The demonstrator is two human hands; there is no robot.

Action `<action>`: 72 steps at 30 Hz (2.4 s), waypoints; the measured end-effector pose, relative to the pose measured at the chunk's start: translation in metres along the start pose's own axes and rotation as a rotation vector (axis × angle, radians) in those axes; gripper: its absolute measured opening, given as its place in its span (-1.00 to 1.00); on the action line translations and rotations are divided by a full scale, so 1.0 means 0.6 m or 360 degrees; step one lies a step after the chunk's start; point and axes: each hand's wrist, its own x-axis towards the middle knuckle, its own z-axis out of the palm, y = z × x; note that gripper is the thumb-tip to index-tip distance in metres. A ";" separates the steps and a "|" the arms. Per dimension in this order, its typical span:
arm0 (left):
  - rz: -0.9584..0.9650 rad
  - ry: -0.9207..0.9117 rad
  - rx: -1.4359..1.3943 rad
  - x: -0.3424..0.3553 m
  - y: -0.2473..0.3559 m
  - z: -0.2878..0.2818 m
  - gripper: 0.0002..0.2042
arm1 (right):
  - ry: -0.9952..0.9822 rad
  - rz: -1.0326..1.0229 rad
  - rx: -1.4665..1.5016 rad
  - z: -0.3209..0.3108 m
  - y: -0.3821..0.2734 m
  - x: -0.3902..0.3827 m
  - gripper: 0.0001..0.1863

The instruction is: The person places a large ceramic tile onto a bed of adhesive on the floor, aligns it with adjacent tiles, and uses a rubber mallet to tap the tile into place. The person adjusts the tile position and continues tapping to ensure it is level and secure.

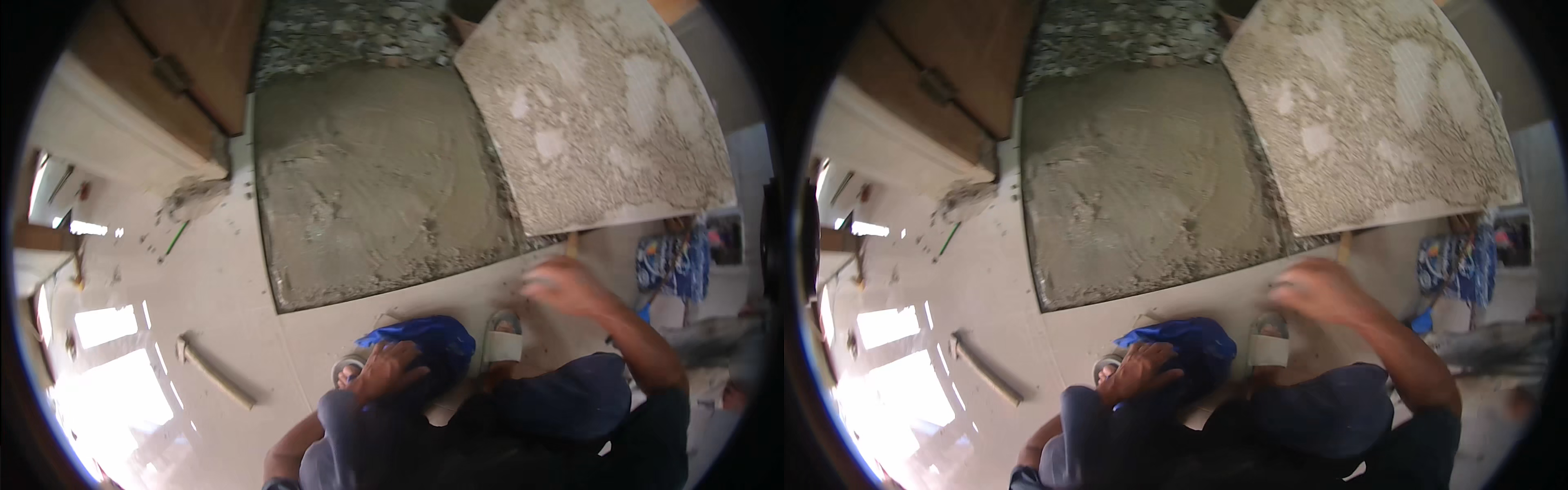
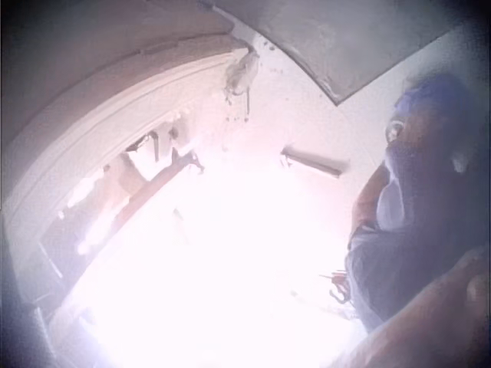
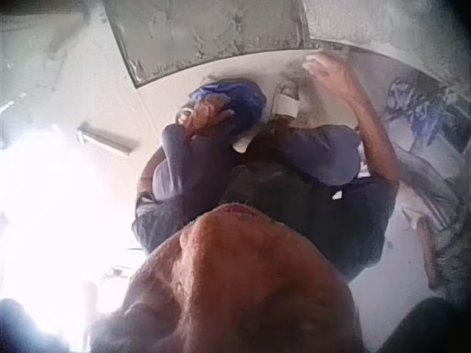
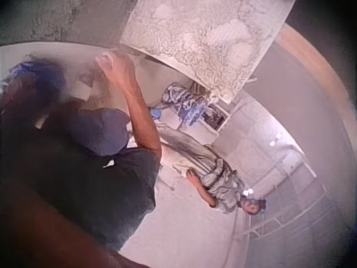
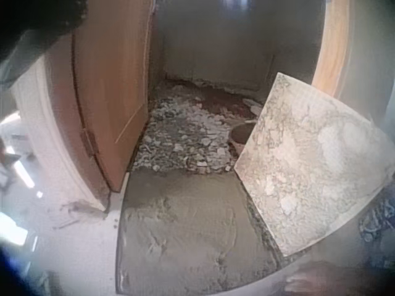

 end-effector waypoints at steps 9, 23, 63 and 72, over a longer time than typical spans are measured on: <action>-0.0630 0.0196 -0.0116 0.125 0.039 -0.274 -0.65 | 0.2148 0.0816 0.0271 -0.205 0.289 -0.156 -0.51; -0.0077 0.0347 -0.0428 0.652 0.545 -0.421 -0.07 | 0.2271 0.0293 0.1253 -0.175 0.134 -0.042 -0.61; -0.0708 0.1390 -0.0934 0.457 0.428 -0.449 -0.61 | 0.0583 0.1601 0.1230 0.144 0.498 0.314 0.02; -0.0944 0.1067 -0.0493 0.176 0.280 -0.486 -0.49 | 0.0892 0.1652 0.1496 0.160 0.433 0.254 0.08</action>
